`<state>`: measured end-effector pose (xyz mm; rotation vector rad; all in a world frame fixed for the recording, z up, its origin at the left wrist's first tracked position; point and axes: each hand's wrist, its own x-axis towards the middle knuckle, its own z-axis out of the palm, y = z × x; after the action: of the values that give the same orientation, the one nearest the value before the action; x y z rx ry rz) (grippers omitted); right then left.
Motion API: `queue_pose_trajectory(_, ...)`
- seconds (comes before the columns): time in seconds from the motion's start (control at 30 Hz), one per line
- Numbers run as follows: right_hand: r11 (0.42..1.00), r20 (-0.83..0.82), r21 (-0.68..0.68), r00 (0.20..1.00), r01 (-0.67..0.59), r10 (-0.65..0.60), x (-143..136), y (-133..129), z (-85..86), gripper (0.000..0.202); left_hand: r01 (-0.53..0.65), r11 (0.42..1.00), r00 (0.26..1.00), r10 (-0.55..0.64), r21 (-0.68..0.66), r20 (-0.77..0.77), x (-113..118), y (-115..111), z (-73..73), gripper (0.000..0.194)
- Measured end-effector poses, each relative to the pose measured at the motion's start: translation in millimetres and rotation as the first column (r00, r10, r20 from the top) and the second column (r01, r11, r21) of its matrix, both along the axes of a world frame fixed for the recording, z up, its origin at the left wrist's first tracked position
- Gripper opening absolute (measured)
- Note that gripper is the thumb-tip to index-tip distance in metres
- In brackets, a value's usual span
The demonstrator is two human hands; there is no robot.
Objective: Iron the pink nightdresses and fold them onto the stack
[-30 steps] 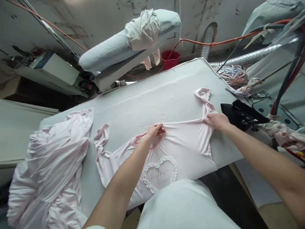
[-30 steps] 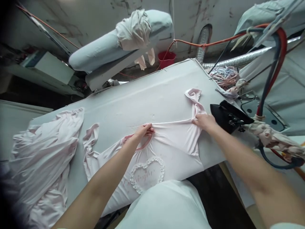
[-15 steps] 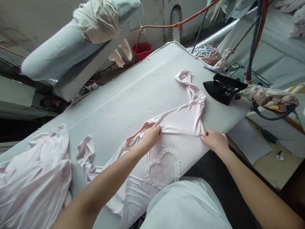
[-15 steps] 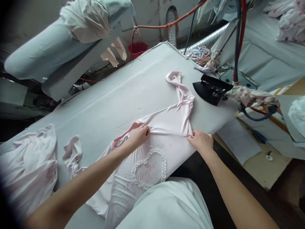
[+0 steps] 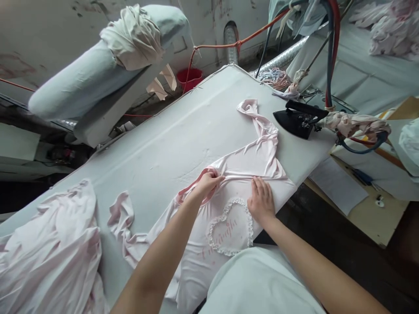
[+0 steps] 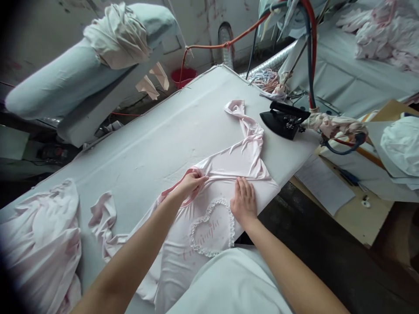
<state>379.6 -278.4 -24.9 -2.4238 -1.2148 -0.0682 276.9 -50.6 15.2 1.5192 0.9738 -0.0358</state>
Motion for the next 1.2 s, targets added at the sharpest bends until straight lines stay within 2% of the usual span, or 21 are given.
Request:
queue_pose_trajectory(0.07, 0.996, -0.025, -0.063, 0.997, -0.068, 0.067, -17.0, 20.3, -6.2, 0.066, -0.083, 0.994, 0.990, 0.090, -0.074, 0.111, 13.9, 11.6, -2.3, 0.033)
queue_pose_trajectory(0.13, 0.973, -0.075, -0.107, 0.978, -0.204, 0.197, -20.0, 40.3, -7.4, 0.068, -0.170, 0.982, 0.972, 0.182, -0.087, 0.149, 22.1, 22.9, -3.1, 0.031)
queue_pose_trajectory(0.2, 0.914, -0.112, -0.136, 0.923, -0.381, 0.368, -5.0, 56.4, -5.2, 0.067, -0.189, 0.980, 0.976, 0.194, -0.054, 0.097, 24.0, 29.3, -2.1, 0.032)
queue_pose_trajectory(0.27, 0.870, -0.119, -0.180, 0.888, -0.460, 0.445, 31.0, 65.3, -1.5, 0.063, -0.112, 0.989, 0.994, 0.110, 0.096, 0.024, 21.3, 28.1, 0.1, 0.033)
queue_pose_trajectory(0.33, 0.881, -0.089, -0.241, 0.914, -0.406, 0.397, 83.3, 68.1, 3.1, 0.061, 0.007, 0.928, 0.994, 0.033, 0.372, -0.101, 16.8, 20.3, 2.3, 0.034)
queue_pose_trajectory(0.4, 0.922, -0.022, -0.269, 0.959, -0.277, 0.282, 137.6, 69.6, 9.5, 0.060, 0.131, 0.776, 0.972, 0.022, 0.618, -0.235, 12.7, 9.8, 3.1, 0.034)
queue_pose_trajectory(0.47, 0.963, 0.054, -0.227, 0.985, -0.145, 0.161, 174.9, 72.7, 17.8, 0.058, 0.200, 0.646, 0.951, 0.052, 0.737, -0.304, 10.8, 1.0, 1.6, 0.032)
queue_pose_trajectory(0.5, 0.979, 0.087, -0.185, 0.990, -0.090, 0.107, 182.9, 73.8, 21.9, 0.059, 0.209, 0.613, 0.948, 0.065, 0.762, -0.312, 10.7, -1.9, 0.1, 0.031)
queue_pose_trajectory(0.57, 0.992, 0.127, -0.109, 0.989, -0.064, 0.078, 176.9, 70.5, 28.2, 0.067, 0.194, 0.588, 0.948, 0.092, 0.785, -0.304, 11.8, -4.7, -3.8, 0.029)
queue_pose_trajectory(0.6, 0.989, 0.131, -0.098, 0.984, -0.106, 0.119, 165.8, 64.6, 29.5, 0.072, 0.181, 0.586, 0.949, 0.105, 0.790, -0.296, 12.7, -5.0, -5.8, 0.029)
queue_pose_trajectory(0.67, 0.978, 0.096, -0.111, 0.977, -0.178, 0.189, 139.6, 43.5, 28.1, 0.078, 0.151, 0.583, 0.954, 0.126, 0.798, -0.273, 14.5, -5.1, -9.3, 0.030)
queue_pose_trajectory(0.7, 0.981, 0.067, -0.120, 0.985, -0.150, 0.159, 129.2, 29.8, 26.0, 0.079, 0.138, 0.580, 0.956, 0.134, 0.803, -0.261, 15.4, -5.2, -10.6, 0.030)
queue_pose_trajectory(0.8, 0.982, 0.031, -0.090, 0.986, 0.167, -0.165, 123.1, -4.9, 21.9, 0.083, 0.111, 0.576, 0.956, 0.162, 0.810, -0.245, 18.0, -6.9, -12.7, 0.028)
queue_pose_trajectory(0.83, 0.968, 0.034, -0.060, 0.969, 0.245, -0.243, 128.9, -8.4, 23.2, 0.083, 0.103, 0.577, 0.953, 0.176, 0.810, -0.246, 19.1, -7.9, -12.6, 0.028)
queue_pose_trajectory(0.87, 0.967, 0.037, -0.030, 0.967, 0.255, -0.254, 137.0, -5.9, 26.2, 0.081, 0.094, 0.580, 0.951, 0.189, 0.809, -0.246, 20.2, -8.9, -12.1, 0.027)
queue_pose_trajectory(0.9, 0.981, 0.037, -0.010, 0.980, 0.195, -0.194, 146.4, 3.0, 30.7, 0.077, 0.083, 0.585, 0.949, 0.201, 0.806, -0.244, 21.3, -9.9, -11.1, 0.026)
queue_pose_trajectory(0.97, 0.999, 0.035, -0.027, 0.998, -0.042, 0.043, 166.6, 35.6, 42.9, 0.066, 0.054, 0.601, 0.947, 0.221, 0.797, -0.232, 23.2, -11.8, -8.0, 0.026)
queue_pose_trajectory(1.03, 0.957, 0.020, -0.153, 0.968, -0.245, 0.251, 189.5, 76.0, 55.8, 0.055, 0.017, 0.614, 0.946, 0.245, 0.789, -0.211, 24.7, -13.3, -5.1, 0.026)
queue_pose_trajectory(1.07, 0.924, 0.003, -0.254, 0.955, -0.285, 0.296, 203.0, 94.5, 61.3, 0.050, -0.007, 0.618, 0.944, 0.263, 0.786, -0.198, 25.5, -13.9, -4.5, 0.026)
queue_pose_trajectory(1.13, 0.825, -0.062, -0.476, 0.948, -0.303, 0.312, 234.0, 122.7, 68.3, 0.043, -0.070, 0.623, 0.936, 0.311, 0.779, -0.165, 28.0, -14.6, -5.9, 0.023)
queue_pose_trajectory(1.2, 0.697, -0.168, -0.627, 0.934, -0.348, 0.315, 264.1, 137.5, 69.2, 0.037, -0.159, 0.627, 0.916, 0.382, 0.763, -0.124, 32.9, -14.3, -11.0, 0.019)
